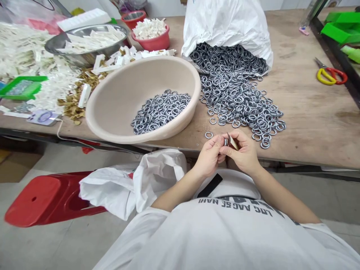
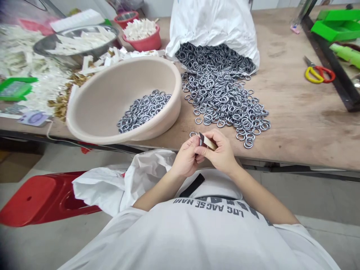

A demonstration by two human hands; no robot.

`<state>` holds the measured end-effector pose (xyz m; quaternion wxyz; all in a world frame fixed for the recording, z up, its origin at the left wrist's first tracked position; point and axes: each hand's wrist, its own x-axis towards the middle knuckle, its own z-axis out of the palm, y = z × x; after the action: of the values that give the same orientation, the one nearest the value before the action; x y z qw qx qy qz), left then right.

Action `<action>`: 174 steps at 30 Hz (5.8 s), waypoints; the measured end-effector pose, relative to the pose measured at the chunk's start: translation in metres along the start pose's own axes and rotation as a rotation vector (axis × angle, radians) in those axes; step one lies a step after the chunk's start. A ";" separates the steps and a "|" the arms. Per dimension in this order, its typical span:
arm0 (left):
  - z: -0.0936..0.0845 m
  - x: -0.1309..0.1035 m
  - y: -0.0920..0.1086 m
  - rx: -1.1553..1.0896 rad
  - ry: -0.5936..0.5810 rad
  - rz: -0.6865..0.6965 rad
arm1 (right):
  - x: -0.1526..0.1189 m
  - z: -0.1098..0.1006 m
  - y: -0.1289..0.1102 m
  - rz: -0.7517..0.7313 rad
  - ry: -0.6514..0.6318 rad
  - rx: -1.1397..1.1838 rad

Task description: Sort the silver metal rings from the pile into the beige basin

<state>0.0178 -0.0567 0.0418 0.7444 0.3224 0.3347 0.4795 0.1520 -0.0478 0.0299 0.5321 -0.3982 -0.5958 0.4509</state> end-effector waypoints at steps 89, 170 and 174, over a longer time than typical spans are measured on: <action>-0.001 0.007 0.018 0.185 0.048 0.136 | 0.002 -0.015 -0.023 -0.162 -0.058 -0.353; 0.005 0.005 0.009 -0.041 0.061 -0.074 | -0.005 -0.018 -0.028 -0.130 -0.092 -0.662; 0.007 0.004 0.009 -0.032 0.080 -0.062 | -0.008 -0.014 -0.028 -0.207 -0.103 -0.841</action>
<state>0.0205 -0.0512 0.0522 0.7499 0.2806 0.3665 0.4739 0.1672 -0.0619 0.0551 0.3353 -0.4956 -0.7902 0.1326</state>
